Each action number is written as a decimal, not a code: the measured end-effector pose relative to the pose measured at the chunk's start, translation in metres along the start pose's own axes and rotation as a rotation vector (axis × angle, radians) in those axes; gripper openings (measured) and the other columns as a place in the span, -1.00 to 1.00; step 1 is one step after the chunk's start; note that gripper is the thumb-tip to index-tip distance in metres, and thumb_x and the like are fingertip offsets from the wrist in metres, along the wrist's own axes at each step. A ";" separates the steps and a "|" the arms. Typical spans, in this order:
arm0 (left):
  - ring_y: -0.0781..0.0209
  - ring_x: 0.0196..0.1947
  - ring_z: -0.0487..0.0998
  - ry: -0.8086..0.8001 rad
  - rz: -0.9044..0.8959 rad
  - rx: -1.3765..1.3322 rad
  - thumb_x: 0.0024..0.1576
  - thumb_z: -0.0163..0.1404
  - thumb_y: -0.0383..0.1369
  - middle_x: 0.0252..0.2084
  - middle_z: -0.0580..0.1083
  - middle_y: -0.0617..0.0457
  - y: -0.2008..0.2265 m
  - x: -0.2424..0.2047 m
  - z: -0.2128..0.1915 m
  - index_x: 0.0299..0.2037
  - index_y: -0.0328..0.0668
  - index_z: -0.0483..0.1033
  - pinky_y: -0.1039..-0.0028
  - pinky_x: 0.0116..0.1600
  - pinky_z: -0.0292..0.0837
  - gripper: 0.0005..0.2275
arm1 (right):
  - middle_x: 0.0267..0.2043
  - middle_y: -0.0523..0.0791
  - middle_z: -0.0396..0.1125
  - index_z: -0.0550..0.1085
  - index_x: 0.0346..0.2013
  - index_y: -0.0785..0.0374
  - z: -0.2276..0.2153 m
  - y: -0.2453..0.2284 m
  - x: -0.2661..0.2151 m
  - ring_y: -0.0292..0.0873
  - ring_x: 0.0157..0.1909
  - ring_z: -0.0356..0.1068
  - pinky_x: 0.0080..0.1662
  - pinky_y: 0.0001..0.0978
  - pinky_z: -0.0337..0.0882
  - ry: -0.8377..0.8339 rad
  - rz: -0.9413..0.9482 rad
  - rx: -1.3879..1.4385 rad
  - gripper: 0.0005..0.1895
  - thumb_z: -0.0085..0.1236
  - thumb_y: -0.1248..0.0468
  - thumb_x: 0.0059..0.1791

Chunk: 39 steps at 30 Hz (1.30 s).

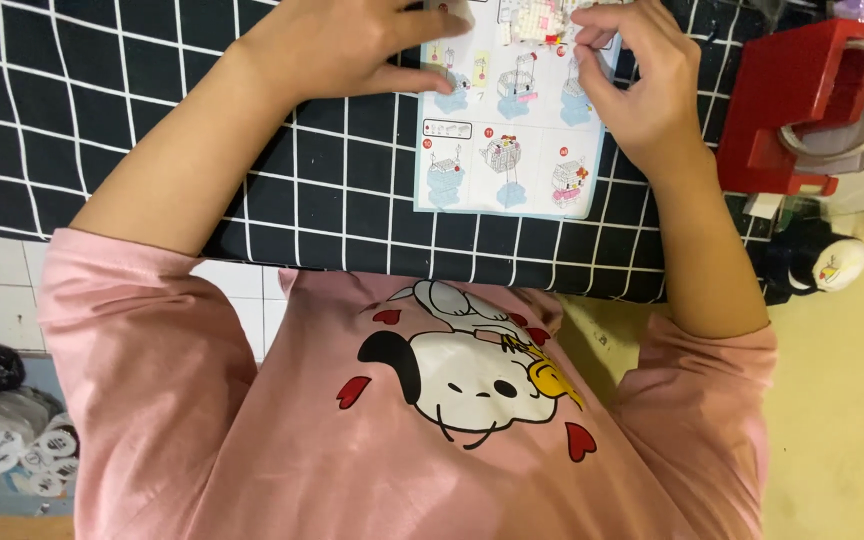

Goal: Assembling a small toy figure using tiny plastic building blocks while following a printed instruction sheet.

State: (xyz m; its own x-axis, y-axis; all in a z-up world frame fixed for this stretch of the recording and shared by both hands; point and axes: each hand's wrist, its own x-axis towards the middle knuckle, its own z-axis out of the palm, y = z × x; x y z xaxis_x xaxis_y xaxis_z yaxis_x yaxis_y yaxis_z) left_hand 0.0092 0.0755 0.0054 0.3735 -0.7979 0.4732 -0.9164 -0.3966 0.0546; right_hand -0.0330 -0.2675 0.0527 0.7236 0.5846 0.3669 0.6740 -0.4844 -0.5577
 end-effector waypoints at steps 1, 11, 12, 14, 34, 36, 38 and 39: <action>0.19 0.04 0.56 -0.002 -0.008 -0.001 0.42 0.15 0.07 0.14 0.52 0.13 0.001 0.002 -0.001 0.21 -0.09 0.61 0.44 -0.06 0.52 -0.58 | -0.09 0.12 0.40 0.49 0.07 0.57 0.001 0.000 0.000 0.10 -0.02 0.41 0.11 -0.07 0.38 -0.006 -0.002 0.006 -0.80 0.15 0.72 0.17; 0.05 -0.16 0.45 0.017 0.003 -0.557 0.32 0.30 -0.22 -0.16 0.44 0.01 0.023 0.018 -0.028 -0.14 -0.20 0.66 0.27 -0.18 0.36 -0.79 | -0.09 0.11 0.41 0.47 0.14 0.56 0.000 -0.001 -0.002 0.08 -0.01 0.40 -0.01 -0.11 0.32 0.007 0.052 0.010 -0.70 0.20 0.75 0.15; 0.12 -0.30 0.41 0.080 0.091 -0.541 0.37 0.22 -0.20 -0.31 0.43 0.05 0.027 0.021 -0.031 -0.25 -0.12 0.66 0.28 -0.13 0.35 -0.78 | -0.09 0.12 0.40 0.45 0.17 0.55 -0.002 0.000 -0.002 0.09 0.00 0.41 0.00 -0.11 0.32 0.006 0.047 0.019 -0.67 0.23 0.77 0.16; 0.22 -0.38 0.42 0.118 0.165 -0.472 0.35 0.17 -0.18 -0.36 0.44 0.11 0.047 0.016 -0.029 -0.27 -0.10 0.64 0.43 -0.23 0.37 -0.78 | -0.08 0.12 0.41 0.46 0.17 0.56 -0.004 -0.002 -0.001 0.08 -0.01 0.40 0.02 -0.13 0.35 0.013 0.073 0.026 -0.68 0.24 0.76 0.16; -0.30 -0.05 0.64 -0.508 0.054 0.374 0.16 0.04 -0.63 0.06 0.53 -0.40 0.205 0.029 -0.050 0.35 -0.34 0.33 0.25 -0.02 0.68 -0.51 | 0.05 0.26 0.45 0.50 0.06 0.66 -0.003 0.014 -0.007 0.21 0.07 0.42 0.12 -0.02 0.38 -0.055 -0.022 -0.073 -0.82 0.28 0.71 0.19; -0.38 -0.07 0.64 -0.521 0.035 0.358 0.20 0.06 -0.52 0.06 0.52 -0.45 0.207 0.032 -0.048 0.35 -0.31 0.34 0.17 -0.08 0.69 -0.54 | 0.05 0.22 0.47 0.51 0.06 0.61 0.001 0.016 -0.010 0.19 0.08 0.44 0.11 -0.02 0.37 -0.010 -0.015 -0.087 -0.85 0.26 0.67 0.20; -0.38 -0.08 0.64 -0.498 0.020 0.354 0.22 0.03 -0.51 0.03 0.53 -0.45 0.208 0.032 -0.046 0.34 -0.33 0.35 0.18 -0.08 0.69 -0.56 | 0.04 0.22 0.48 0.52 0.05 0.61 0.003 0.017 -0.010 0.19 0.07 0.45 0.11 -0.03 0.37 -0.006 -0.018 -0.092 -0.86 0.26 0.67 0.20; -0.39 -0.08 0.63 -0.472 0.008 0.350 0.24 -0.01 -0.50 0.01 0.53 -0.46 0.210 0.032 -0.044 0.33 -0.36 0.36 0.18 -0.07 0.68 -0.59 | 0.03 0.22 0.48 0.53 0.04 0.60 0.004 0.016 -0.012 0.18 0.07 0.45 0.11 -0.04 0.37 -0.002 -0.018 -0.099 -0.87 0.25 0.66 0.20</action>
State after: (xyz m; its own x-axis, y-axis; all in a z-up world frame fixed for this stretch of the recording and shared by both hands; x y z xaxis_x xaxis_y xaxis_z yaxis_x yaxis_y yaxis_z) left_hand -0.1777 -0.0132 0.0706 0.4643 -0.8853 0.0254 -0.8471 -0.4523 -0.2792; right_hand -0.0311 -0.2801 0.0365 0.7110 0.5951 0.3747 0.6985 -0.5356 -0.4747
